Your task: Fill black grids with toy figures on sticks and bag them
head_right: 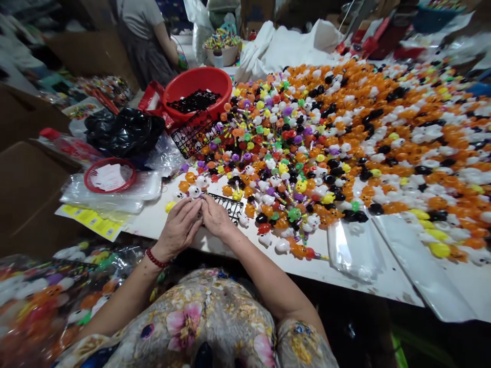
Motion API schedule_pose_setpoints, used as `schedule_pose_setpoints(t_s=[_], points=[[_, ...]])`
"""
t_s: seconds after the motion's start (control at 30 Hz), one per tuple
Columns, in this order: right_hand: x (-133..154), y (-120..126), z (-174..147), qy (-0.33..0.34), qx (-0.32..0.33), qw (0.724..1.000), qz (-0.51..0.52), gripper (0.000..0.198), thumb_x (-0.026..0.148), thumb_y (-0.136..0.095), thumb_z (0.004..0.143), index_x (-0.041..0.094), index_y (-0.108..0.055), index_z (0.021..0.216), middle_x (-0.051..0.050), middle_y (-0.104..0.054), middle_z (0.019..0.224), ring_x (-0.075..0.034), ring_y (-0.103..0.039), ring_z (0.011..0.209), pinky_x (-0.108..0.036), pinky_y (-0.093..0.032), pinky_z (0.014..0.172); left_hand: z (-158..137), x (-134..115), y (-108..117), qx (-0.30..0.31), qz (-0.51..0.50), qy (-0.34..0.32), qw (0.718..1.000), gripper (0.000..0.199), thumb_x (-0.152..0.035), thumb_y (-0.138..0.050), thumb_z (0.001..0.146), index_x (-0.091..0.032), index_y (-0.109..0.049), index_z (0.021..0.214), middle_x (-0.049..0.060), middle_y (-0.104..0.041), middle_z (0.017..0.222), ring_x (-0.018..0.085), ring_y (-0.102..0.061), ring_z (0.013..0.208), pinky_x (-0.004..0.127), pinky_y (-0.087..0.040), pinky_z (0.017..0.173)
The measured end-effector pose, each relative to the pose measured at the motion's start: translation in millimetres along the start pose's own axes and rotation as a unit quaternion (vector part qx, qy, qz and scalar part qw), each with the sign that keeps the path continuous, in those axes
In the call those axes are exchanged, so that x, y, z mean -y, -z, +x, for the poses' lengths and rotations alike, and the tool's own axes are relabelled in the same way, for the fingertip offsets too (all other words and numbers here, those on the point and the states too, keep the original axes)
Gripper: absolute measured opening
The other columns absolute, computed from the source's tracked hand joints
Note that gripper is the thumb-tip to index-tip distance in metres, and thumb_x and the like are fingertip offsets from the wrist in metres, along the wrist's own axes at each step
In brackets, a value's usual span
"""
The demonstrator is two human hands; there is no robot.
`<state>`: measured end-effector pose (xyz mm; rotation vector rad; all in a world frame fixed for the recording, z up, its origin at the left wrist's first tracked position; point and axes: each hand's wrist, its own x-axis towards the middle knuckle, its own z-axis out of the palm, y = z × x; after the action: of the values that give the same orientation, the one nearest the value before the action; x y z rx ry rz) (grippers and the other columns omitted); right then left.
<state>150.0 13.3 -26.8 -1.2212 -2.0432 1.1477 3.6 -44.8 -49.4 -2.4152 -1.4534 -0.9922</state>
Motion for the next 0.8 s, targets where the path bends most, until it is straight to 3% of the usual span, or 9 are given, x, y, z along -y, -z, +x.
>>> schedule_pose_setpoints(t_s=[0.1,0.2,0.3,0.37,0.5,0.63,0.73,0.8], points=[[-5.2,9.4,3.9,0.003,-0.001,0.997,-0.073,0.027,0.022,-0.040,0.100,0.022,-0.061,0.117,-0.005,-0.071,0.112,-0.015,-0.065,0.102,-0.026,-0.047,0.090,0.6,1.0,-1.0,0.000,0.010,-0.004,1.000,0.052,-0.019,-0.051,0.093,-0.022,-0.041,0.144,0.012,-0.060,0.132,0.026,-0.048,0.130,0.047,-0.044,0.108],[-14.7,29.0,14.3,-0.022,-0.043,0.988,-0.149,0.019,0.022,-0.049,0.097,0.014,-0.064,0.105,-0.013,-0.069,0.108,-0.021,-0.063,0.102,-0.030,-0.046,0.090,1.1,1.0,-0.5,-0.001,0.007,0.000,1.000,0.047,-0.020,-0.051,0.093,-0.021,-0.047,0.140,0.013,-0.061,0.130,0.027,-0.049,0.128,0.047,-0.045,0.107],[-28.1,47.5,31.0,-0.086,-0.102,0.952,-0.276,0.022,0.024,-0.058,0.092,0.008,-0.063,0.106,-0.021,-0.066,0.109,-0.027,-0.062,0.103,-0.034,-0.046,0.088,1.7,0.8,-0.1,0.010,-0.005,0.011,1.000,0.044,-0.021,-0.051,0.093,-0.021,-0.050,0.137,0.013,-0.061,0.128,0.027,-0.050,0.128,0.048,-0.045,0.107],[-36.1,55.0,42.6,-0.122,-0.100,0.925,-0.344,0.024,0.025,-0.063,0.089,0.008,-0.064,0.106,-0.022,-0.067,0.107,-0.028,-0.064,0.101,-0.033,-0.047,0.085,2.3,0.5,-0.3,0.007,-0.008,0.015,1.000,0.042,-0.021,-0.051,0.093,-0.022,-0.052,0.135,0.013,-0.061,0.125,0.027,-0.051,0.126,0.049,-0.046,0.106],[-43.8,61.8,55.5,-0.169,-0.073,0.914,-0.361,0.018,0.020,-0.058,0.090,0.008,-0.070,0.097,-0.022,-0.070,0.099,-0.027,-0.067,0.096,-0.031,-0.047,0.080,4.3,0.0,-0.5,-0.009,-0.009,0.013,1.000,0.039,-0.021,-0.052,0.092,-0.020,-0.054,0.131,0.014,-0.061,0.120,0.027,-0.053,0.120,0.049,-0.048,0.103],[-45.5,61.4,47.6,-0.152,-0.086,0.944,-0.282,0.022,0.022,-0.053,0.092,0.012,-0.072,0.089,-0.017,-0.073,0.093,-0.024,-0.068,0.091,-0.030,-0.048,0.078,5.5,1.2,1.1,0.011,-0.010,0.026,1.000,0.037,-0.023,-0.050,0.093,-0.020,-0.055,0.129,0.014,-0.060,0.119,0.028,-0.053,0.118,0.051,-0.047,0.103],[-48.4,49.3,35.7,-0.110,-0.092,0.985,-0.101,0.017,0.024,-0.054,0.090,0.018,-0.069,0.090,-0.006,-0.074,0.088,-0.018,-0.067,0.082,-0.027,-0.049,0.075,5.0,3.0,1.8,0.023,-0.013,0.027,0.999,0.037,-0.023,-0.048,0.094,-0.019,-0.054,0.130,0.014,-0.060,0.120,0.027,-0.053,0.119,0.051,-0.047,0.104],[-50.8,34.5,29.8,-0.124,-0.070,0.989,0.043,0.014,0.023,-0.052,0.088,0.019,-0.065,0.093,-0.001,-0.072,0.083,-0.013,-0.065,0.070,-0.024,-0.051,0.067,4.4,4.1,1.6,0.028,-0.018,0.029,0.999,0.037,-0.023,-0.047,0.094,-0.019,-0.054,0.130,0.014,-0.059,0.121,0.027,-0.053,0.119,0.051,-0.046,0.104]])
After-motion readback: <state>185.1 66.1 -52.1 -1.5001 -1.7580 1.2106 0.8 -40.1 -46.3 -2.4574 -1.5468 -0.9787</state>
